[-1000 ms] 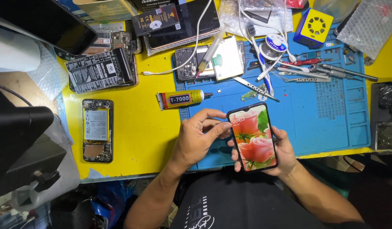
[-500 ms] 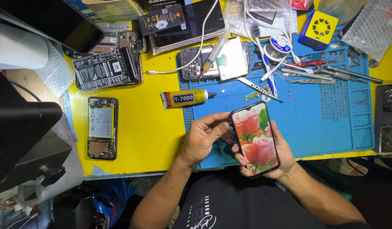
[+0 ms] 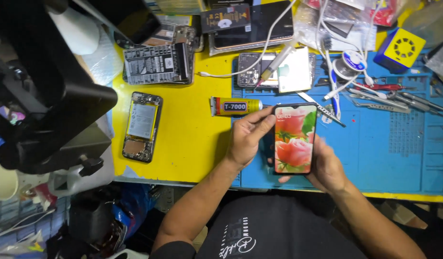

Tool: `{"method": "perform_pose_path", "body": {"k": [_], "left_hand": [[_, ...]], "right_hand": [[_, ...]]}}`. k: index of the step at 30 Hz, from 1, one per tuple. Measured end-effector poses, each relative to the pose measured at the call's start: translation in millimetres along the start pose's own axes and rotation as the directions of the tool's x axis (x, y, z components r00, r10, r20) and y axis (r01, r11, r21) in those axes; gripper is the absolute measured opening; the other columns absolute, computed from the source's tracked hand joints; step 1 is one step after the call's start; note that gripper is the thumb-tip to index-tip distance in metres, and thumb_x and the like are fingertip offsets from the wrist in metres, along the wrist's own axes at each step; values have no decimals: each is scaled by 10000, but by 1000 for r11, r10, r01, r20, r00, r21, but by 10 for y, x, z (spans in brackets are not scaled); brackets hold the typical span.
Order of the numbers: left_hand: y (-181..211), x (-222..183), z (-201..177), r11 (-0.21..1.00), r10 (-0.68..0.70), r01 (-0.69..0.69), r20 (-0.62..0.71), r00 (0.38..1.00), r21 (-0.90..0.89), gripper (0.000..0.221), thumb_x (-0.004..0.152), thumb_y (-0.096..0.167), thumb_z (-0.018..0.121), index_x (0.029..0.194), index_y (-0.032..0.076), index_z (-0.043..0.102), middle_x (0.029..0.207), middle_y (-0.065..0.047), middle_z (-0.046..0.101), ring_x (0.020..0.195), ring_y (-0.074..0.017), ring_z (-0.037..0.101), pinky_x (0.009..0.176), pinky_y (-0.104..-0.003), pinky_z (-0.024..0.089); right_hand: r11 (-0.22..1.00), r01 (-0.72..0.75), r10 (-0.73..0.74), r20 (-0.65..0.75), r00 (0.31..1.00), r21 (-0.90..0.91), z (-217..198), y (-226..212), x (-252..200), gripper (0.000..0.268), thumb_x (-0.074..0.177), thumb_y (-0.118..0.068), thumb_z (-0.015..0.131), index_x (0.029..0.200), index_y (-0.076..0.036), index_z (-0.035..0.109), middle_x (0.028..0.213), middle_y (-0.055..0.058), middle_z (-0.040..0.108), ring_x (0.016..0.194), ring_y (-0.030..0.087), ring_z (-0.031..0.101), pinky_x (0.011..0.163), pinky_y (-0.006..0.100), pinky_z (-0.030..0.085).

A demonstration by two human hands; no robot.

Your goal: The person handles a smartphone, turns it on to check the screen, and then proceeds to disassemble it. They use a prying tool to remove the back cover and disconnect internal components, placing parts on the workbench.

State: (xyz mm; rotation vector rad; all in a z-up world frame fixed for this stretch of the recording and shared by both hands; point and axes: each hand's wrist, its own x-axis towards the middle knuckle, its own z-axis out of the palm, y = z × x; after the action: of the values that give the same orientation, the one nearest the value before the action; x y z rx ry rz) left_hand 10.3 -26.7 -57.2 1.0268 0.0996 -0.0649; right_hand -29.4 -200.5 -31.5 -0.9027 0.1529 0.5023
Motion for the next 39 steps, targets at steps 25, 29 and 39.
{"method": "perform_pose_path", "body": {"k": [25,29,39], "left_hand": [[0,-133,-50,1000,-26,27,64,998,-8,361,1022,70,590,1357,-59,627,1275,-249,694,1212,-271,642,1063,-419,523],[-11,-124,-39,1000,1,-2,67,998,10,368,1003,53,627,1355,-55,628,1263,-236,703,1206,-253,649,1054,-402,534],[-100,-107,-143,1000,24,-23,94,995,-10,364,1010,58,624,1358,-49,620,1269,-215,704,1182,-223,657,1046,-373,541]], "right_hand": [[977,-48,24,117,993,208,13,-133,43,599,1066,-412,357,1382,50,572,1221,318,686,1084,436,719,926,669,570],[978,-54,27,134,991,203,44,-186,26,638,1063,-441,342,1399,54,564,1260,296,675,1136,415,697,996,646,528],[998,46,-54,160,986,48,46,-115,-15,547,1048,-431,470,1413,-25,456,1178,204,697,1019,304,746,814,545,646]]}}
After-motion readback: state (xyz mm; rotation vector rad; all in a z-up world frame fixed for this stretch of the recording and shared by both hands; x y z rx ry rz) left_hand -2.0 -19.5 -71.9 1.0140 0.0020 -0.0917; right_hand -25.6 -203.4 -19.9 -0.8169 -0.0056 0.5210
